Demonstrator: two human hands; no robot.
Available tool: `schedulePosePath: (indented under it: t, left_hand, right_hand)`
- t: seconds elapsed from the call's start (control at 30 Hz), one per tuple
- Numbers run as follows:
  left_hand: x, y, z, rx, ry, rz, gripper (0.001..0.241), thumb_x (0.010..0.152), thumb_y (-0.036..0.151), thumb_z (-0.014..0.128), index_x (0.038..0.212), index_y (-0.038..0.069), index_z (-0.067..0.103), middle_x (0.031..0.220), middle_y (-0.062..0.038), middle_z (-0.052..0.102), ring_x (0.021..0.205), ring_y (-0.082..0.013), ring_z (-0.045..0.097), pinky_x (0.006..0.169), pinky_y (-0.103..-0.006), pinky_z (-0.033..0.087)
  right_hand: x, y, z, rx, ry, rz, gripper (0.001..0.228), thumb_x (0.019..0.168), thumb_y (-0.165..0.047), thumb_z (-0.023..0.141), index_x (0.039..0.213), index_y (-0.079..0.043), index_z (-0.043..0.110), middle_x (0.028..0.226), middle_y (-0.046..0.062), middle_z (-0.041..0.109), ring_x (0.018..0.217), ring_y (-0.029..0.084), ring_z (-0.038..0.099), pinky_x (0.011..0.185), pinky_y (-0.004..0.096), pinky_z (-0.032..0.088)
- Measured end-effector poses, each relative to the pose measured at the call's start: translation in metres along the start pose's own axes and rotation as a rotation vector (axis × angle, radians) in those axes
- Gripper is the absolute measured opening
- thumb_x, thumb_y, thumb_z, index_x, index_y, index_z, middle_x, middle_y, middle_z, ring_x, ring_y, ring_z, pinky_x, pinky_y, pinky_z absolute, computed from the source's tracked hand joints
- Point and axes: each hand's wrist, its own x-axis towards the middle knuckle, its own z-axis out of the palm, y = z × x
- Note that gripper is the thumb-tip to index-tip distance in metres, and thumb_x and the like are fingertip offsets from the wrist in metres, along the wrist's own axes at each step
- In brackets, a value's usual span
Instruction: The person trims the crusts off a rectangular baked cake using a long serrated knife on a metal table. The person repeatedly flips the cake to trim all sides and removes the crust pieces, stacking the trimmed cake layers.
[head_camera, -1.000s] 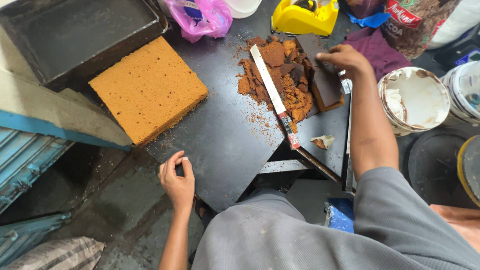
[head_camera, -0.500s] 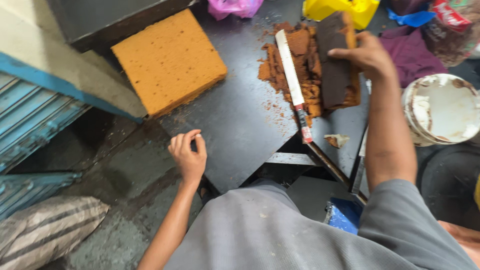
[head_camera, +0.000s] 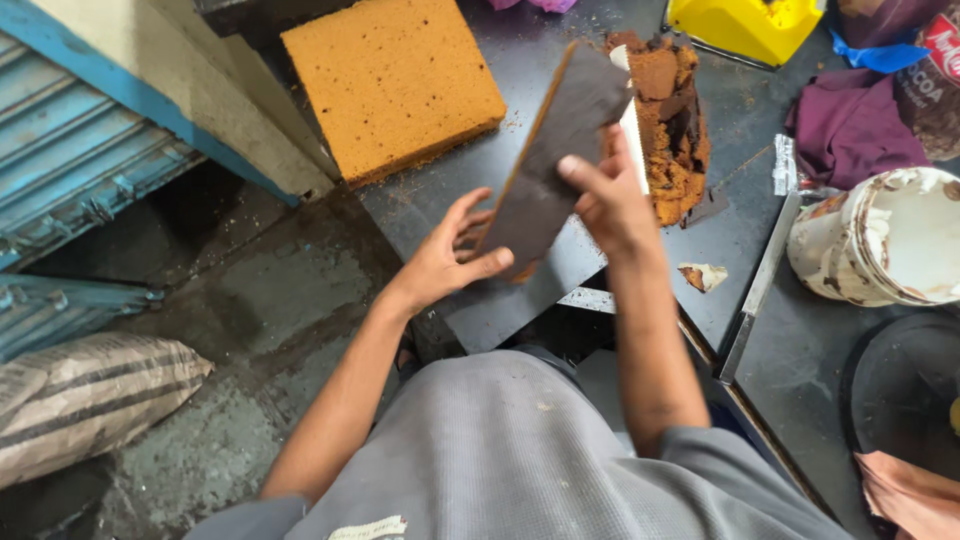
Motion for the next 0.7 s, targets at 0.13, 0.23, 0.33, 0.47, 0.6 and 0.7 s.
schedulePosePath:
  t: [0.13,0.23,0.33,0.47,0.6,0.7]
  left_hand:
    - [-0.012,0.018,-0.009,0.283,0.068,-0.021,0.08,0.073,0.039,0.089,0.135,0.003,0.054,0.116,-0.019,0.073,0.108,-0.028,0.074,0.093,-0.0393,0.058]
    - [-0.024,0.032,-0.013,0.607,0.226,-0.051,0.074,0.069,0.039,0.088,0.13,0.007,0.06,0.107,-0.016,0.077,0.1,-0.0318,0.076,0.088,-0.0417,0.058]
    - [-0.021,0.035,-0.01,0.84,0.27,-0.098,0.067,0.074,0.036,0.087,0.13,0.01,0.061,0.109,-0.016,0.075,0.1,-0.0372,0.072,0.086,-0.0465,0.057]
    - [-0.021,0.025,0.007,0.981,0.205,-0.15,0.069,0.072,0.032,0.087,0.132,0.01,0.059,0.113,-0.017,0.072,0.107,-0.038,0.068,0.088,-0.0483,0.056]
    - [-0.019,0.018,0.006,0.945,0.182,-0.142,0.085,0.072,0.034,0.089,0.143,0.006,0.049,0.12,-0.02,0.068,0.11,-0.0401,0.066,0.091,-0.0488,0.054]
    - [0.001,0.022,0.009,0.95,0.109,-0.142,0.102,0.067,0.037,0.093,0.147,0.004,0.04,0.118,-0.025,0.066,0.107,-0.0433,0.065,0.088,-0.0506,0.053]
  right_hand:
    - [-0.01,0.022,0.006,-0.179,-0.066,0.02,0.093,0.082,-0.003,0.082,0.156,-0.015,0.027,0.149,0.013,0.047,0.136,0.026,0.053,0.112,0.046,0.048]
    - [-0.006,0.007,-0.012,-0.572,0.08,-0.064,0.089,0.089,-0.011,0.083,0.157,-0.01,0.026,0.147,0.016,0.052,0.133,0.024,0.057,0.11,0.04,0.051]
    - [-0.02,-0.012,-0.03,-0.763,0.39,-0.051,0.067,0.091,-0.025,0.082,0.143,-0.004,0.046,0.129,0.018,0.065,0.117,0.024,0.068,0.097,0.037,0.058]
    - [-0.053,-0.003,-0.062,-1.25,0.502,-0.128,0.051,0.091,-0.029,0.085,0.126,-0.003,0.06,0.114,0.016,0.069,0.104,0.025,0.068,0.09,0.036,0.055]
    - [-0.077,0.022,-0.088,-1.754,0.506,-0.209,0.042,0.086,-0.023,0.09,0.115,-0.005,0.065,0.108,0.018,0.065,0.101,0.037,0.061,0.085,0.048,0.05]
    - [-0.074,0.032,-0.103,-1.767,0.507,-0.325,0.04,0.086,-0.016,0.086,0.118,-0.007,0.063,0.111,0.02,0.062,0.104,0.04,0.06,0.09,0.05,0.049]
